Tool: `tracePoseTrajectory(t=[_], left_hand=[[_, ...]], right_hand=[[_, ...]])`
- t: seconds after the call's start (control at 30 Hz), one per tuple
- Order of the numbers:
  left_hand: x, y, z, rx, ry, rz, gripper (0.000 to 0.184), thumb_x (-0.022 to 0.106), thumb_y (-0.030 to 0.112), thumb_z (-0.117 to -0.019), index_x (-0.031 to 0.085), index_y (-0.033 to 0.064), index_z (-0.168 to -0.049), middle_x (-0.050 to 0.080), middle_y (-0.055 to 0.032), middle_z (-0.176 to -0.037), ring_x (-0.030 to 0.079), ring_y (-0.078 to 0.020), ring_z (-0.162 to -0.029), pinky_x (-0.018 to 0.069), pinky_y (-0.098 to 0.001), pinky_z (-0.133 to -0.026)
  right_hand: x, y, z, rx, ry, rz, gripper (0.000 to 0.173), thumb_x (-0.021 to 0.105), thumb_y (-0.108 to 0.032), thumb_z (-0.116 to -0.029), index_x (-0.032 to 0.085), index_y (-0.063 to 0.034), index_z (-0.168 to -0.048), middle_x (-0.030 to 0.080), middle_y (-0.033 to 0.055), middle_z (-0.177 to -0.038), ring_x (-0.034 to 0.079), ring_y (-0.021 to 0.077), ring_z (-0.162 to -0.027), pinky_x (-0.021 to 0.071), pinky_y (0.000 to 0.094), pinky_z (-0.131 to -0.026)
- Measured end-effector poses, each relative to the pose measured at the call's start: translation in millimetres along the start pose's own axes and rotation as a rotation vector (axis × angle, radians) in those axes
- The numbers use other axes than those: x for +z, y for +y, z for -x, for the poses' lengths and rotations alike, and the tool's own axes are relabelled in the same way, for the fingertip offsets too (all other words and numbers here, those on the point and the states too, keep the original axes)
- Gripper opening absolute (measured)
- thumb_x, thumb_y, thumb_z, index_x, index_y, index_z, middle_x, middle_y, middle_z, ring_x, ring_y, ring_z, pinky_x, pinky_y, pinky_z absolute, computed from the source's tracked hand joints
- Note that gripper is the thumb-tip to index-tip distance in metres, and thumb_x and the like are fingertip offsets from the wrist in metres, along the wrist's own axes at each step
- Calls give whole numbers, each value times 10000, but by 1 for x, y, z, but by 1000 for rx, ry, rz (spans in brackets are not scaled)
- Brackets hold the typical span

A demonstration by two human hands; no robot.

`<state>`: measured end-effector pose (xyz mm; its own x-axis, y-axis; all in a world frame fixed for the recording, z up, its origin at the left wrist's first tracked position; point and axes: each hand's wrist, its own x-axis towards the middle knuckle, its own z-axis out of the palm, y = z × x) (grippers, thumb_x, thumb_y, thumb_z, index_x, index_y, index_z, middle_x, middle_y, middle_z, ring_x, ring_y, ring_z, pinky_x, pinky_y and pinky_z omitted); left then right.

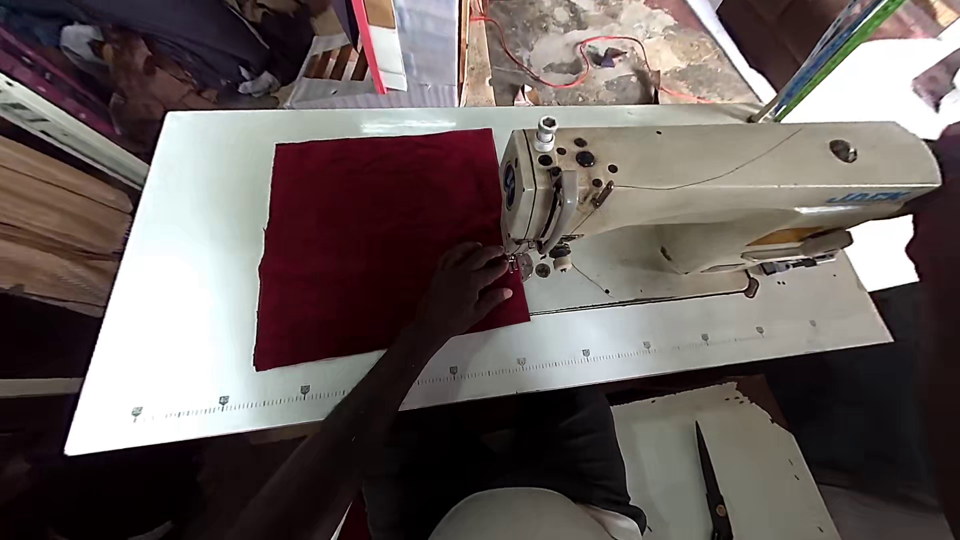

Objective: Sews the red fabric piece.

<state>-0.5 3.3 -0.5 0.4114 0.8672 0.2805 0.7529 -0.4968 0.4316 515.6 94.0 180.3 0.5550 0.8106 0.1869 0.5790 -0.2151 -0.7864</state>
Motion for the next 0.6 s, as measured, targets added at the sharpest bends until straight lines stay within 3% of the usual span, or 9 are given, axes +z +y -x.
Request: tracePoseTrajectory(t=[0.1,0.17,0.23,0.27,0.3,0.33,0.4,0.47,0.6], left_hand=[[1,1,1,-9,0,1,481,494,559,-1026,689,251,-1340,548,31,-1501,410,-253,-1451,289,-523,-1203],[1,1,0,-8,17,8,469,508,548,-1025,696,245,-1329,558,28,-1489,417,-252,-1445,293,-522,-1199],[0,2,0,-8,25,18,470,520,537,-1024,700,227,-1327,571,13,-1479,427,-262,-1439,309,-524,-1188],[-1,2,1,-12,21,11,478,514,545,-1023,697,231,-1333,569,19,-1481,425,-259,-1443,315,-526,-1183],[0,1,1,-12,21,10,484,513,552,-1023,694,232,-1338,568,19,-1482,421,-259,-1445,313,-528,-1188],[1,1,0,-11,21,4,489,508,554,-1024,692,233,-1342,568,17,-1482,422,-258,-1447,311,-530,-1195],[1,1,1,-17,5,1,484,505,545,-1027,685,234,-1351,561,17,-1490,413,-254,-1453,297,-524,-1204],[2,0,2,-11,12,5,473,511,533,-1029,684,236,-1353,566,22,-1490,410,-249,-1459,286,-511,-1214],[3,-1,3,33,50,10,448,516,509,-1036,712,220,-1316,591,16,-1466,440,-260,-1439,324,-507,-1200]], right_hand=[[6,81,-47,-375,26,-108,580,414,-533,-1067,672,-15,-1101,726,68,-1032,701,142,-970,588,422,-885],[23,49,-3,-171,266,15,535,290,-309,-1125,659,79,-1123,705,132,-1044,679,137,-997,547,347,-938],[28,2,57,137,300,-3,384,273,-38,-1102,559,146,-1280,625,179,-1235,589,127,-1104,420,261,-1019],[25,31,78,-132,294,7,360,289,71,-1054,508,247,-1279,619,295,-1266,632,188,-1116,460,242,-984],[18,86,79,-629,233,11,361,293,89,-1002,420,362,-1202,581,433,-1166,662,271,-1054,525,226,-902],[31,61,113,-248,273,-231,349,305,85,-1052,423,228,-1348,570,287,-1295,616,227,-1120,481,296,-1000],[59,87,157,-499,185,-219,356,379,-128,-1099,466,143,-1312,601,177,-1231,626,159,-1095,529,330,-969],[97,57,230,-588,-92,-193,264,528,-160,-1056,602,73,-1154,651,138,-1165,654,159,-1046,569,362,-916],[163,8,312,-836,-630,-7,275,685,-337,-973,771,-151,-1156,629,50,-1358,633,200,-1100,556,387,-903]])
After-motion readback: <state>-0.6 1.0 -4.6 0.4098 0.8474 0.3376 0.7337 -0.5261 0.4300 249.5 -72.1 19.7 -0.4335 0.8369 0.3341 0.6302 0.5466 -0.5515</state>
